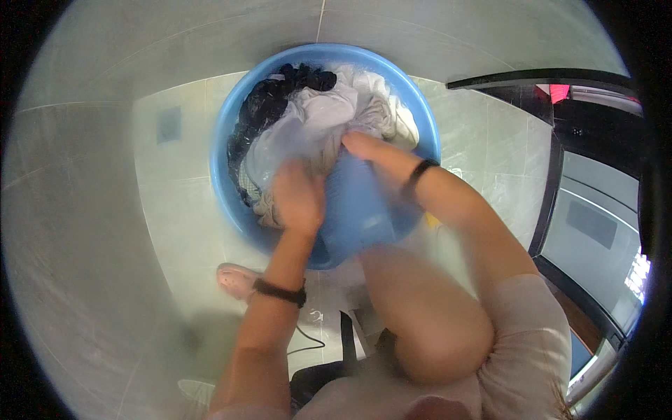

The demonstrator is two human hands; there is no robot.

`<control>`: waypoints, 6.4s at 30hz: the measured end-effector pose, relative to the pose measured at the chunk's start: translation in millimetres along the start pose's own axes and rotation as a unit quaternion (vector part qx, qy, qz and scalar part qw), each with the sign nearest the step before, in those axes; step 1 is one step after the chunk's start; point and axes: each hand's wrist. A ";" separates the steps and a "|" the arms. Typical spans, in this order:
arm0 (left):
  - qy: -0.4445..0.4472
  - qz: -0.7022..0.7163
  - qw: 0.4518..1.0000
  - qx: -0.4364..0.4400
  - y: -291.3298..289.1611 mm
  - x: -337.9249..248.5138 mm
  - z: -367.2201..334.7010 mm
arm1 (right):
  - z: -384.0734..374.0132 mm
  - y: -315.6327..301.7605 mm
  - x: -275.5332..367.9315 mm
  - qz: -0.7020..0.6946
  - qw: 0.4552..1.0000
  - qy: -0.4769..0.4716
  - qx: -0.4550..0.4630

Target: Manually washing and scrubbing clothes in a basin with water and soap.

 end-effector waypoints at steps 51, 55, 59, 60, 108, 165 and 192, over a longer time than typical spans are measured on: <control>-0.012 -0.019 0.997 0.078 40.1 18.4 -13.3 | 56.0 37.7 64.6 0.154 0.959 -0.132 -0.197; -0.117 0.004 0.963 0.242 33.9 13.3 48.3 | 164.9 46.4 85.3 0.088 0.887 -0.296 -0.343; -0.070 -0.037 0.997 0.023 53.3 8.1 -81.3 | 18.0 -16.0 62.6 0.166 0.915 -0.097 -0.355; -0.020 -0.090 0.994 -0.054 68.0 10.3 -74.4 | 7.4 7.8 49.6 0.182 0.908 -0.125 -0.355; 0.036 -0.022 0.998 0.052 87.2 -13.4 79.3 | 79.7 35.7 42.4 0.240 0.888 -0.091 -0.380; -0.118 0.006 0.990 0.082 105.6 37.4 20.1 | 181.3 -84.9 56.9 0.056 0.943 -0.090 -0.314; -0.108 -0.003 0.992 0.070 115.1 42.6 44.0 | 139.0 -157.0 91.6 -0.818 0.537 -0.138 -0.149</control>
Point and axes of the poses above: each hand's wrist, its own z-axis away from the middle knuckle, its own y-axis out of the palm, x = y × z, and after that the axes turned 11 degrees about z, right-handed
